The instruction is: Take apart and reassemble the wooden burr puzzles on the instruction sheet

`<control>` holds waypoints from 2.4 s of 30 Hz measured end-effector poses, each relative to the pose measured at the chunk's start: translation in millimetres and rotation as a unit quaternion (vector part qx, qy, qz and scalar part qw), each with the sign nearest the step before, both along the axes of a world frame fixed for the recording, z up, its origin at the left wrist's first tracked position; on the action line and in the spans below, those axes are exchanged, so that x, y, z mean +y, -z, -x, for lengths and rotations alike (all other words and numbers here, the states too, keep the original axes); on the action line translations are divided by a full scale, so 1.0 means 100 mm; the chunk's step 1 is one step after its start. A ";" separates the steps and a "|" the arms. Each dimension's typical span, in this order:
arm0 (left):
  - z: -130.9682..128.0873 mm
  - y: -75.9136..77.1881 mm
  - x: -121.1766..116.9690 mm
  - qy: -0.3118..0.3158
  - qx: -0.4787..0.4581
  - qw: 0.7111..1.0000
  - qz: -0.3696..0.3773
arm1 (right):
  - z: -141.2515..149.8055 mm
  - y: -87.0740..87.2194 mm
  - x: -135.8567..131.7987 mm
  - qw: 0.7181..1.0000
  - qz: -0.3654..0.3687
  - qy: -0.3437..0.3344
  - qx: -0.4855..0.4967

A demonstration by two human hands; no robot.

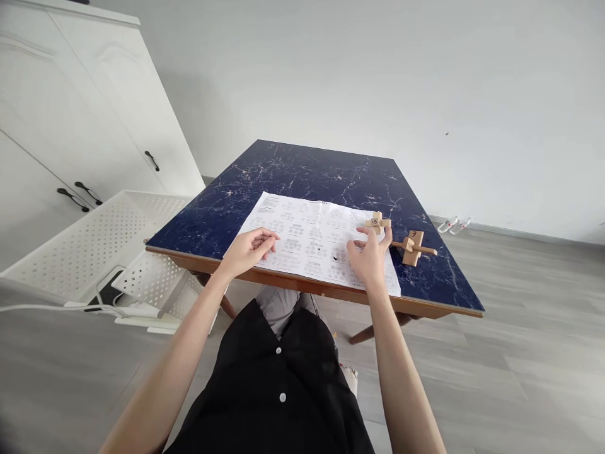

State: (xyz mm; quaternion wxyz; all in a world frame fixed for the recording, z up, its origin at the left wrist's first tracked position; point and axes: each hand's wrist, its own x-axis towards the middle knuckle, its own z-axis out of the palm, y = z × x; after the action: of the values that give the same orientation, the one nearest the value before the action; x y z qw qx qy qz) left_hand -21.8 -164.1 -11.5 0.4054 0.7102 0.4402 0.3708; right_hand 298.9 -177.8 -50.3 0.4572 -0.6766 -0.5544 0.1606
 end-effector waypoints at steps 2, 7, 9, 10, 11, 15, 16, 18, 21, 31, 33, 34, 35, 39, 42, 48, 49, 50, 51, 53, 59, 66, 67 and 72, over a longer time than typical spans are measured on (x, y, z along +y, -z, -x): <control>0.00 0.00 0.00 0.000 -0.001 1.000 -0.002 | 0.02 -0.04 0.01 1.000 0.027 0.003 0.013; 0.00 0.02 0.01 0.001 -0.007 1.000 -0.005 | 0.04 -0.10 0.03 0.999 0.039 0.012 0.006; 0.00 0.03 0.01 0.001 -0.009 1.000 -0.008 | 0.02 -0.10 0.04 0.999 0.033 0.011 0.003; 0.00 0.03 0.01 0.001 -0.011 1.000 -0.010 | 0.01 -0.09 0.05 1.000 0.029 0.008 0.003; 0.01 0.03 0.01 -0.001 -0.014 1.000 -0.012 | 0.00 -0.09 0.06 1.000 0.027 0.005 0.004; 0.02 0.05 0.00 0.003 -0.028 0.999 -0.016 | -0.04 -0.11 0.08 0.999 0.040 -0.002 -0.009; 0.02 0.05 -0.01 0.007 -0.030 0.999 -0.017 | -0.05 -0.12 0.08 0.999 0.046 -0.003 -0.015; 0.02 0.06 -0.01 0.011 -0.031 0.999 -0.020 | -0.07 -0.13 0.09 0.998 0.055 -0.007 -0.028; 0.03 0.06 -0.02 0.010 -0.028 0.999 -0.025 | -0.11 -0.11 0.11 0.997 0.060 -0.013 -0.041; 0.04 0.07 -0.04 0.012 -0.027 0.998 -0.050 | -0.13 0.07 0.21 0.996 0.025 0.016 -0.079; 0.04 0.07 -0.04 0.013 -0.027 0.998 -0.051 | -0.11 0.08 0.21 0.996 0.020 0.027 -0.087; 0.04 0.07 -0.04 0.014 -0.027 0.998 -0.051 | -0.10 0.08 0.21 0.995 0.017 0.032 -0.090; 0.05 0.07 -0.04 0.016 -0.027 0.998 -0.051 | -0.08 0.08 0.21 0.995 0.014 0.037 -0.092; 0.05 0.07 -0.04 0.022 -0.028 0.998 -0.052 | -0.04 0.06 0.19 0.993 0.008 0.054 -0.101; 0.06 0.07 -0.04 0.028 -0.028 0.998 -0.055 | -0.01 0.05 0.17 0.992 0.012 0.066 -0.110; 0.07 0.07 -0.04 0.036 -0.026 0.997 -0.056 | 0.03 0.04 0.18 0.988 0.019 0.085 -0.130; 0.08 0.07 -0.04 0.037 -0.025 0.997 -0.057 | 0.03 0.04 0.18 0.987 0.021 0.087 -0.134; 0.08 0.07 -0.05 0.037 -0.024 0.997 -0.058 | 0.03 0.04 0.19 0.986 0.023 0.088 -0.139; 0.08 0.07 -0.05 0.038 -0.024 0.997 -0.059 | 0.03 0.04 0.19 0.985 0.026 0.089 -0.144; 0.08 0.07 -0.05 0.039 -0.025 0.997 -0.058 | 0.01 0.04 0.22 0.983 0.032 0.090 -0.155; 0.08 0.08 -0.04 0.042 -0.026 0.997 -0.058 | -0.05 0.04 0.31 0.981 0.039 0.085 -0.168; 0.08 0.05 -0.04 0.042 -0.012 0.997 -0.056 | -0.07 0.07 0.29 0.982 0.028 0.083 -0.166; 0.07 0.05 -0.04 0.042 -0.012 0.998 -0.055 | -0.07 0.07 0.29 0.982 0.025 0.083 -0.165; 0.07 0.06 -0.02 0.044 -0.011 0.998 -0.054 | -0.06 0.07 0.29 0.984 0.008 0.079 -0.160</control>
State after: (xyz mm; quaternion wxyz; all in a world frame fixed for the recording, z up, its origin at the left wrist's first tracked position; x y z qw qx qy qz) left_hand -29.1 -166.3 -17.2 0.3875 0.7456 0.3832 0.3835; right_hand 304.8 -148.9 -56.9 0.3680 -0.7389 -0.5642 0.0180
